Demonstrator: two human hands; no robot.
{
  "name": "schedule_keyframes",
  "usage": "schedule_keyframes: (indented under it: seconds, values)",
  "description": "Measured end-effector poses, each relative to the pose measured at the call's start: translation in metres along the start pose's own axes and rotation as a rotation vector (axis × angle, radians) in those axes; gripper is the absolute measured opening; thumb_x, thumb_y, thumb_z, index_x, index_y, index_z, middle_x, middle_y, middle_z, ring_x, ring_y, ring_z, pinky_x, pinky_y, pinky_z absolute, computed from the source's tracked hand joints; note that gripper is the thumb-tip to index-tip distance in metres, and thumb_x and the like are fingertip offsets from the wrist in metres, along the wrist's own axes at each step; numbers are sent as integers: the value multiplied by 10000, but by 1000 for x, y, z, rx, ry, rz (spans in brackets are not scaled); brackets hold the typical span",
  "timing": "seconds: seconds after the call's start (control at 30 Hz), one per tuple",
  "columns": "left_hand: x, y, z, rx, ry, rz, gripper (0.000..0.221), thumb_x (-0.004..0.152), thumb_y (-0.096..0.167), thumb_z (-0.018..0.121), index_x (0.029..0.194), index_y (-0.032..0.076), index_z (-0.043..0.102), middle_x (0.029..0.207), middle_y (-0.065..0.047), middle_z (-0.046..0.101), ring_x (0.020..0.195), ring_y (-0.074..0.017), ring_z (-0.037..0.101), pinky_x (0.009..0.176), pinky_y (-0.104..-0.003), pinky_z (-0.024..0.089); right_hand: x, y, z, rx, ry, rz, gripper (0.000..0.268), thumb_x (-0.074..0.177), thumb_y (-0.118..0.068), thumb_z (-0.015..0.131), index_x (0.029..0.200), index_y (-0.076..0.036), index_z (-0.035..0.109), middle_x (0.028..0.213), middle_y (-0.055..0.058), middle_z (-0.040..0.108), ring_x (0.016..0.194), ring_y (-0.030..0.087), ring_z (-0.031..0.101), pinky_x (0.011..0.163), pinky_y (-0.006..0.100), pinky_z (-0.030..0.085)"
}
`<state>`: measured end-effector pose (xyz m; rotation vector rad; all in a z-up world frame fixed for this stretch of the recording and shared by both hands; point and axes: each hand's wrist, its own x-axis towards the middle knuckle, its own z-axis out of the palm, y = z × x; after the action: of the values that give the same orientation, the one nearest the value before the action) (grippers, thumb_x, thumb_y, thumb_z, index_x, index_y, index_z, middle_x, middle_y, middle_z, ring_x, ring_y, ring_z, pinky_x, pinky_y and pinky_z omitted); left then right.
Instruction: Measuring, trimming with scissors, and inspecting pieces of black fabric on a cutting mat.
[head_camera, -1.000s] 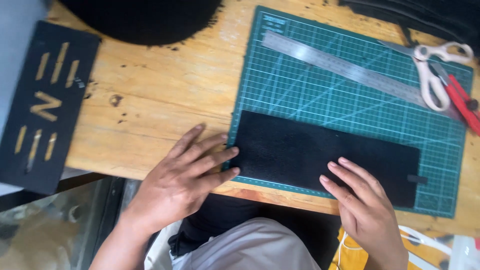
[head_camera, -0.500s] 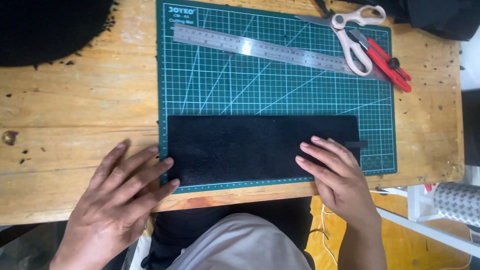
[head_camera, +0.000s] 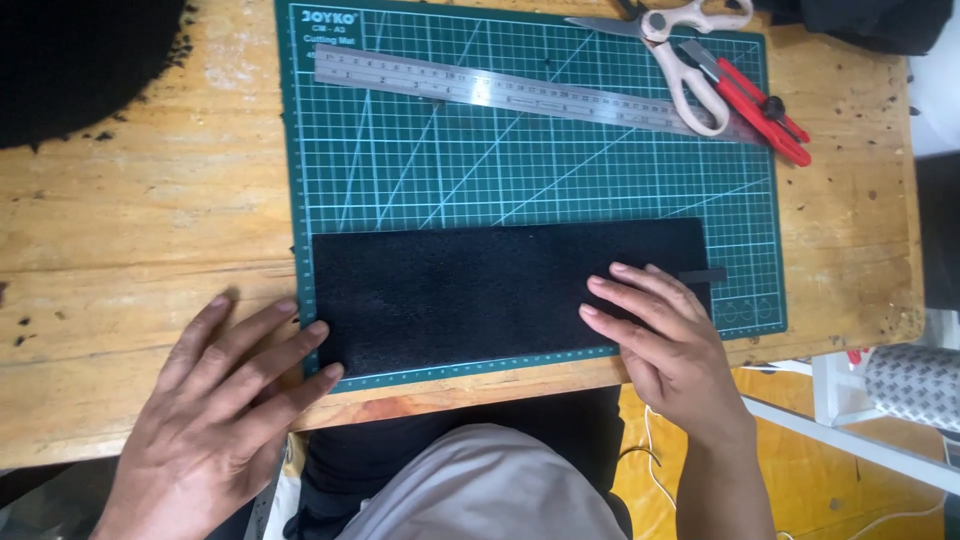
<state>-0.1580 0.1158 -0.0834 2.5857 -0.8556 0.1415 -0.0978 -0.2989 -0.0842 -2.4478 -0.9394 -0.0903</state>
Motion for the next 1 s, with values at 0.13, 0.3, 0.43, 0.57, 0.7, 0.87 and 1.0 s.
schedule_keyframes:
  seconds: [0.13,0.3,0.43,0.57,0.7,0.87,1.0]
  values:
    - [1,1,-2,-6,46,31,528,836,129,662,1357,182,595,1530,-70,500,1470,-348,430,1275,-609,253,1,-2,-2,15,0,-13,332,1038,-32,472,1270,-132,688,1405,77,633,1375,323,570,1215,516,426]
    - [8,6,-7,-93,124,21,318,914,118,698,1232,134,681,1417,-78,595,1390,-358,506,1226,-650,286,-1,-3,0,-41,-6,26,362,1005,24,486,1253,-136,695,1409,82,639,1380,329,574,1242,494,397]
    - [7,8,-8,-69,96,-17,420,809,114,788,1218,133,694,1396,-80,624,1395,-348,492,1201,-732,170,-3,-6,1,-74,-31,34,389,974,41,521,1287,-131,675,1435,74,623,1415,305,548,1275,493,376]
    - [8,10,-10,-64,114,-14,399,773,124,830,1155,151,715,1328,-63,660,1369,-340,503,1192,-745,131,-2,-7,4,-109,-12,37,392,954,93,518,1260,-86,685,1417,86,635,1412,318,556,1283,503,398]
    - [6,7,-11,-70,104,17,419,790,107,821,1188,94,690,1310,-95,645,1356,-352,494,1184,-775,130,-5,-9,8,-102,34,57,349,976,120,538,1225,-68,693,1400,101,645,1399,317,575,1301,510,404]
    - [4,0,-9,-44,104,26,444,895,125,736,1325,104,627,1330,-72,689,1332,-322,514,1212,-720,159,-14,0,13,-147,20,53,337,1003,99,523,1251,-59,687,1428,105,632,1438,326,552,1323,520,396]
    - [7,-2,-8,40,88,66,399,970,130,640,1358,43,665,1287,-78,704,1246,-330,574,1219,-711,190,-19,3,18,-139,53,72,335,1009,106,513,1241,-60,690,1435,107,629,1462,330,541,1333,517,387]
